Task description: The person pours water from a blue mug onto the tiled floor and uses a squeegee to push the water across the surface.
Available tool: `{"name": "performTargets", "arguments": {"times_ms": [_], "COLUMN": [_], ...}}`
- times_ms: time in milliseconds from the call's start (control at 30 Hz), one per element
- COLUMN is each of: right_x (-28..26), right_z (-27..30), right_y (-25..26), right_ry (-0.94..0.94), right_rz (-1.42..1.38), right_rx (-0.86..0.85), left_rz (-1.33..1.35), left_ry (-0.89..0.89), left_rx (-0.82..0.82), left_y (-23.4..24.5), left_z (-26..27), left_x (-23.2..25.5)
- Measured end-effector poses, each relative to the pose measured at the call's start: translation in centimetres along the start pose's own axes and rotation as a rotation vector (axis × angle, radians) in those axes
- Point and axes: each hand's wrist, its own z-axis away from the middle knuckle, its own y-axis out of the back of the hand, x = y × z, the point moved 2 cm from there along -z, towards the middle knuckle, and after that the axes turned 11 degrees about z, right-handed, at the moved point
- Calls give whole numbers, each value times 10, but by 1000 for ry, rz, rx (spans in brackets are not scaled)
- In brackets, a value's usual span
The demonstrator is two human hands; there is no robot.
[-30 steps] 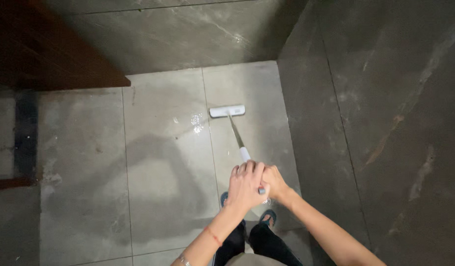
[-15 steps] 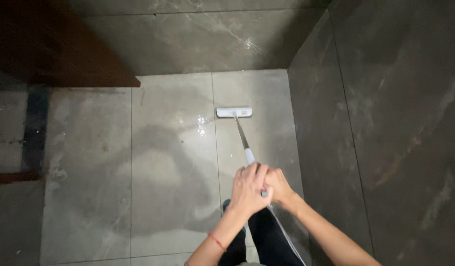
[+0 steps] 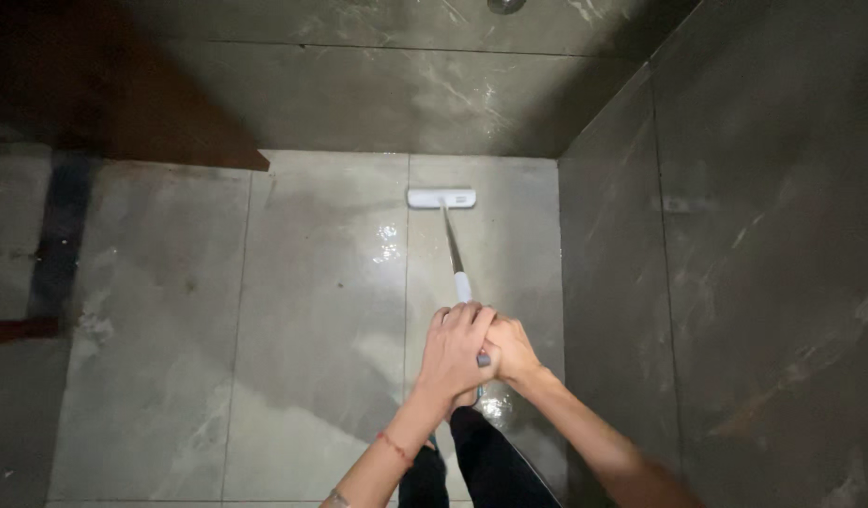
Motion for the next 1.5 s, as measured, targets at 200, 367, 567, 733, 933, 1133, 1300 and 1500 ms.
{"name": "performTargets", "arguments": {"times_ms": [200, 367, 567, 733, 933, 1133, 1300, 1500], "right_x": [33, 25, 9, 23, 42, 46, 42, 27], "right_z": [-39, -93, -88, -98, -103, -63, -87, -107], "right_y": [15, 10, 23, 12, 4, 12, 5, 4], "right_ry": [-51, -118, -11, 119, 14, 75, 1, -53], "right_rz": [-24, -117, -89, -59, -64, -56, -21, -29], "right_rx": [-19, -68, 74, 119, 121, 108, 11, 15], "left_rz": [53, 58, 87, 70, 15, 31, 57, 19], "left_ry": [-11, -50, 27, 18, 14, 80, 31, 12], "left_rx": [16, 23, -59, -8, 3, -82, -22, -72], "left_y": [0, 7, 28, 27, 6, 6, 8, 12], "left_z": [-55, -82, -83, -85, -96, -79, -85, -92], "left_x": [-5, -49, -38, -35, -53, -16, -42, -62]}}
